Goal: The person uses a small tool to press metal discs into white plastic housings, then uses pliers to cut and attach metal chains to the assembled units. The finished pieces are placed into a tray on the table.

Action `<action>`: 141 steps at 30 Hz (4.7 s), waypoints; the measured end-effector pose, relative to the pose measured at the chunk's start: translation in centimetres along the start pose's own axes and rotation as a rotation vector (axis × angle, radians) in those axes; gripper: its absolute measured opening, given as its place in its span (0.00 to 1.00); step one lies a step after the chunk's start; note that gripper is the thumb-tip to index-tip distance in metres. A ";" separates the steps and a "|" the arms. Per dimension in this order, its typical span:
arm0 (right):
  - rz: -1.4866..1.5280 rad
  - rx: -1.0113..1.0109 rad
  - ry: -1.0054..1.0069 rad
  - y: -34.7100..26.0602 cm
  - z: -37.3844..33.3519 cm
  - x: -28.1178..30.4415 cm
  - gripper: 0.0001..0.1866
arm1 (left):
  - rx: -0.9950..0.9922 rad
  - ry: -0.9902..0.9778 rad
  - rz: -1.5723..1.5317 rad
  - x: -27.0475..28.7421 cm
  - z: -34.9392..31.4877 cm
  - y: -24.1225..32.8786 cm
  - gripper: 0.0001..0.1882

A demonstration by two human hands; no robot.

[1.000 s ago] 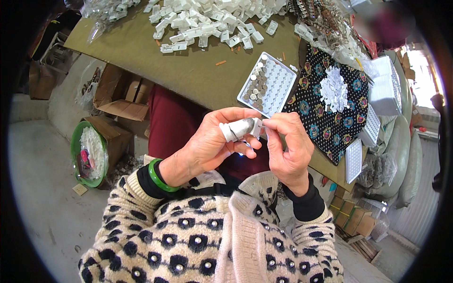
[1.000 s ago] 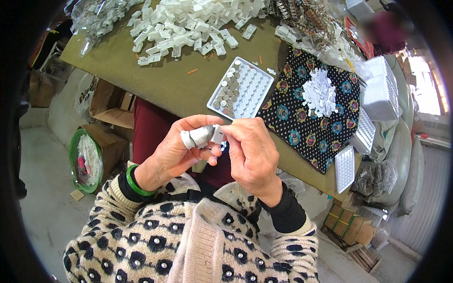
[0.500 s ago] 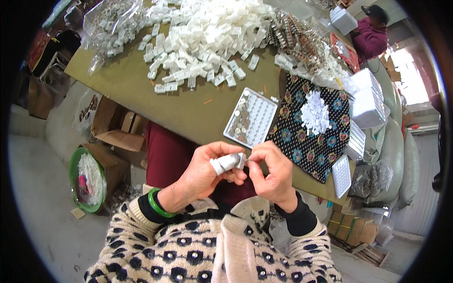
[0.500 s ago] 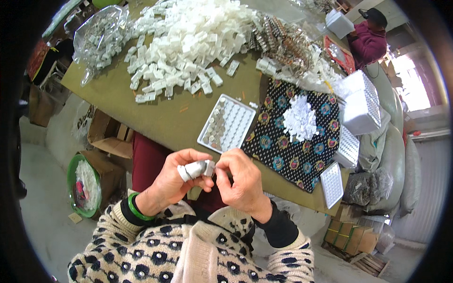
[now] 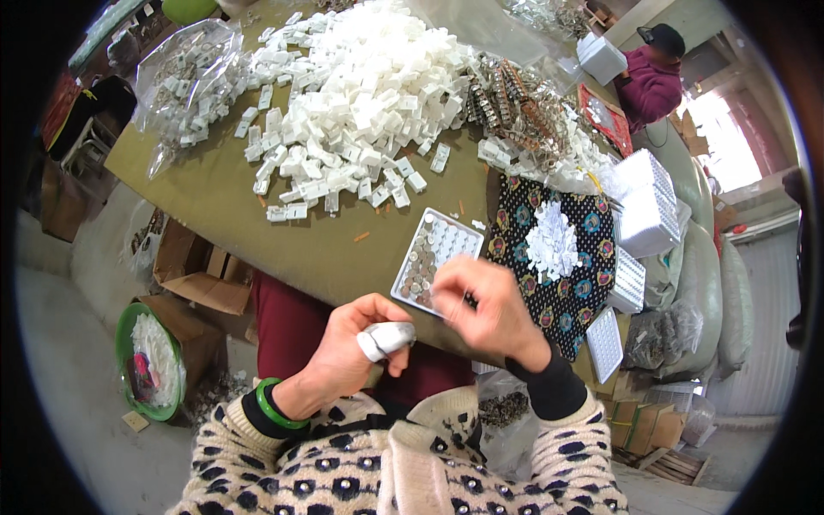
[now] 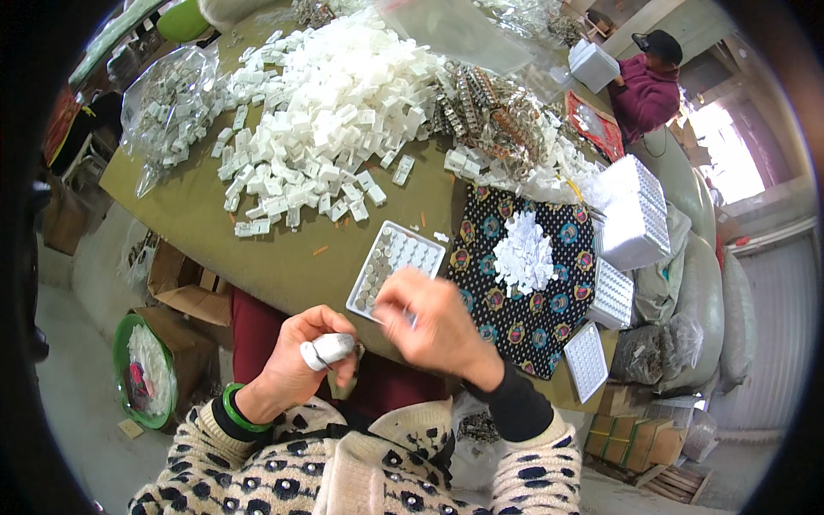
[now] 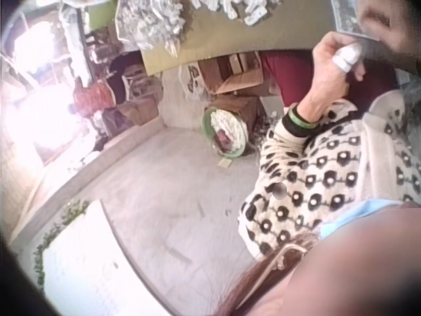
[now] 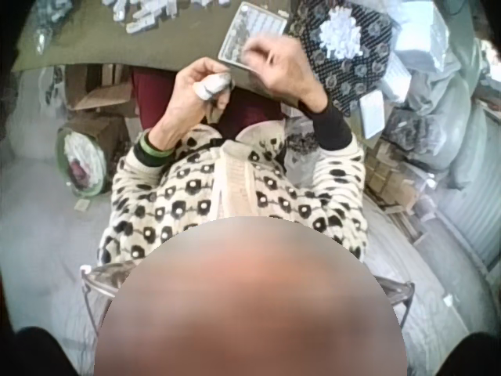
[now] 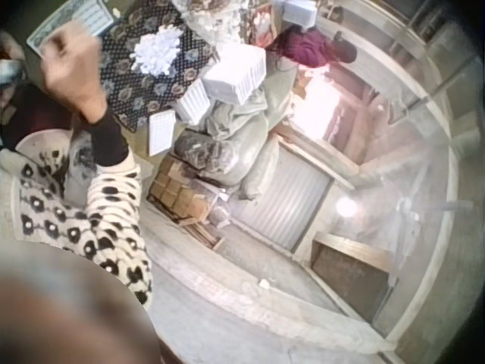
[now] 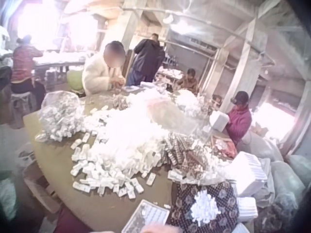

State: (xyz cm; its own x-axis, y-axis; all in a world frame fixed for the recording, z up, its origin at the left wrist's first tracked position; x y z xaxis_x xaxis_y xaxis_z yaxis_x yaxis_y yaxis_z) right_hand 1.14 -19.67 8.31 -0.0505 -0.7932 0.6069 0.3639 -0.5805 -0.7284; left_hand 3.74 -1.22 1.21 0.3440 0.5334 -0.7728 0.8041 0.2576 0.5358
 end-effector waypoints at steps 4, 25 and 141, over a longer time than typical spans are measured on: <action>-0.382 -0.045 0.286 6.3 3.4 4.5 0.02 | -0.055 -0.008 -0.044 1.6 0.6 1.8 0.09; -0.459 -0.056 0.187 4.5 -0.2 6.3 0.03 | -1.235 0.923 2.255 4.8 0.7 35.2 0.14; 1.369 -0.738 0.619 2.0 -14.5 2.1 0.16 | -1.008 0.089 2.094 -8.3 22.7 16.2 0.12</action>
State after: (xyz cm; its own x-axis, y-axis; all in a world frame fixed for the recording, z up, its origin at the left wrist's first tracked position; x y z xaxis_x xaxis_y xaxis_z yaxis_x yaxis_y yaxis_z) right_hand -11.75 -25.12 3.52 -0.4873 -0.5974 -0.6370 -0.0303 0.7405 -0.6714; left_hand 24.96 -19.74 8.55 0.0459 0.5175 0.8545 -0.9090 -0.3330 0.2505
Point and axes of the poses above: each hand's wrist, its own z-axis towards the middle knuckle, its own x-axis out of the back of the hand, y = z × x, the point moved 3 cm from there along z, towards the middle knuckle, and after that the axes turned 8 degrees about x, right-handed, at the moved point
